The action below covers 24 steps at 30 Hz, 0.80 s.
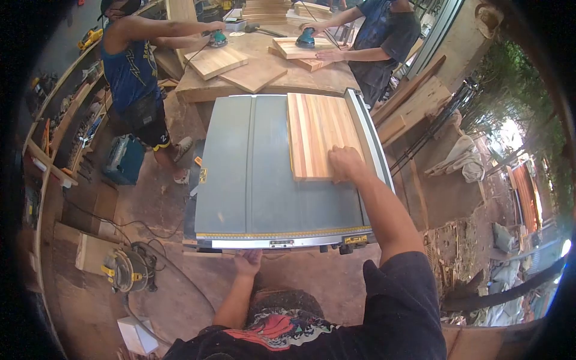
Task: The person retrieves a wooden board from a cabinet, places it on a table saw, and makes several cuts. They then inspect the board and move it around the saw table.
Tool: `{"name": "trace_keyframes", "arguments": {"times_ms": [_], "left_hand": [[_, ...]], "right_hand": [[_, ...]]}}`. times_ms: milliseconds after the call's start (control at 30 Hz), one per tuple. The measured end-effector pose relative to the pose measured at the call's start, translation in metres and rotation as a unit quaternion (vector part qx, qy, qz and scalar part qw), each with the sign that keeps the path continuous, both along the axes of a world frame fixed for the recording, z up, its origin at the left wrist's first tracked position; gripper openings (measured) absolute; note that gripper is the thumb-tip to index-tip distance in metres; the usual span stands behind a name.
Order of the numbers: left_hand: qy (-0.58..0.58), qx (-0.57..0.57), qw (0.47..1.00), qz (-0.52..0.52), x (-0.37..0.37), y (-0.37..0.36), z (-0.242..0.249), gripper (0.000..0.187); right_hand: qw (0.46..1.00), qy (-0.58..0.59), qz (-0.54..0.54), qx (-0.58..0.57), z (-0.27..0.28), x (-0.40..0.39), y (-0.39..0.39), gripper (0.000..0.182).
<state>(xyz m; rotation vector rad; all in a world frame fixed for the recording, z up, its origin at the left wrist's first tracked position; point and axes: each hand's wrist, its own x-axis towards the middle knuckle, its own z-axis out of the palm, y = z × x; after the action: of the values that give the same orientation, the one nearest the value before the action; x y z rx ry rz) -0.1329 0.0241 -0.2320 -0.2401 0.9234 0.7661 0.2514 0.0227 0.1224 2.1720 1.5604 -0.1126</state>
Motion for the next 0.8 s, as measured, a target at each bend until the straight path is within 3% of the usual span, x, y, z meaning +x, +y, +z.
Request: {"name": "trace_keyframes", "arguments": {"times_ms": [200,400,500,600,800], "left_hand": [[0.020,-0.027,0.999,0.036,0.006,0.003,0.033,0.046],[-0.010,0.027,0.999,0.020,0.005,0.004,0.010,0.055],[0.011,0.011,0.999,0.033,0.006,0.004,0.025,0.056],[-0.033,-0.014,0.998,0.045,0.001,0.005,0.026,0.052],[-0.036,0.033,0.998,0.038,0.001,0.003,0.026,0.039]], "right_hand": [[1.000,0.008,0.012,0.018,-0.004,0.016,0.011,0.071],[0.999,0.019,0.014,0.036,-0.001,0.025,0.022,0.062],[0.998,0.013,0.034,0.055,-0.002,0.031,0.025,0.057],[0.999,0.012,0.035,0.032,-0.008,0.044,0.036,0.065],[0.999,-0.006,0.026,0.030,-0.011,0.056,0.053,0.062]]}}
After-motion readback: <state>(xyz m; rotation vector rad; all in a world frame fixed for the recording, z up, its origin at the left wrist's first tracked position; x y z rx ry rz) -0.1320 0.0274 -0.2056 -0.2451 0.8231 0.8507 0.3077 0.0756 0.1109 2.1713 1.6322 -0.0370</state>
